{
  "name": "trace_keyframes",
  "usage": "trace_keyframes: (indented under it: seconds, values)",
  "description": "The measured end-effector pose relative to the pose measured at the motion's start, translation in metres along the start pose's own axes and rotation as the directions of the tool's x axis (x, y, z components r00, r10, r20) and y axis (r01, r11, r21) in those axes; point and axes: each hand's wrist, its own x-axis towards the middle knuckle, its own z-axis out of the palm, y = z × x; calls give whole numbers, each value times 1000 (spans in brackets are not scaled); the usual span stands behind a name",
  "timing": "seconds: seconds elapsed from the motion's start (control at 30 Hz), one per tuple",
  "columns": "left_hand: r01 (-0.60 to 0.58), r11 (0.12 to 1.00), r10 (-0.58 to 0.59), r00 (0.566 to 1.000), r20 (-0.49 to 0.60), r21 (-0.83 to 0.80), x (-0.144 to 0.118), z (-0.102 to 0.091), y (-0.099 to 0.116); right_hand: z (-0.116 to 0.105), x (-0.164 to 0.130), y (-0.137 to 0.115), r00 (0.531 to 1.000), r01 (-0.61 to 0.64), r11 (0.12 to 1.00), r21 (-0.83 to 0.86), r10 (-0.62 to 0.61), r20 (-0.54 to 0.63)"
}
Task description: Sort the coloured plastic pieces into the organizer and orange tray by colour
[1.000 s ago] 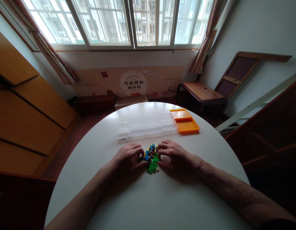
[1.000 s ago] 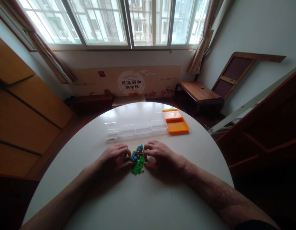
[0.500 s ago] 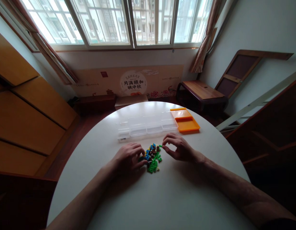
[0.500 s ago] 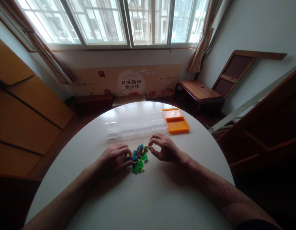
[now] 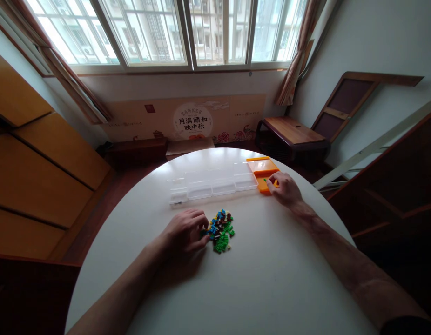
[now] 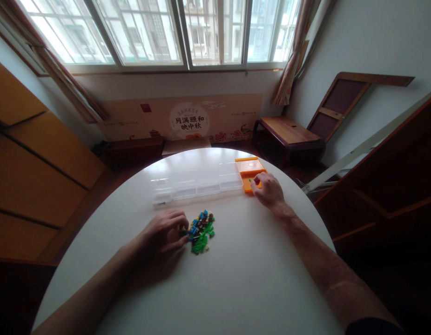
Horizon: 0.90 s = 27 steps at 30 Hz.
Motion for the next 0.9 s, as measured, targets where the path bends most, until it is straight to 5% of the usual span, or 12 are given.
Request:
trace_keyframes:
  seconds: [0.4,0.57,0.7,0.83,0.9]
  values:
    - [-6,999,7,999,38,-45,2,-8,-1,3,-2,-3,1000,18,1000,1,-18,-11]
    - [-3,998,7,999,54,-67,2,-7,-4,-6,-8,-30,981,196,966,172,-192,-37]
    - [10,999,-9,1000,29,-34,1,-5,-2,-12,-25,-73,913,377,873,309,-406,32]
    - [23,999,-23,1000,6,32,-1,1,-3,-8,-43,-105,739,547,726,417,-653,168]
    - [26,995,-23,999,-30,94,-1,7,-6,-5,-48,-111,693,571,690,444,-696,189]
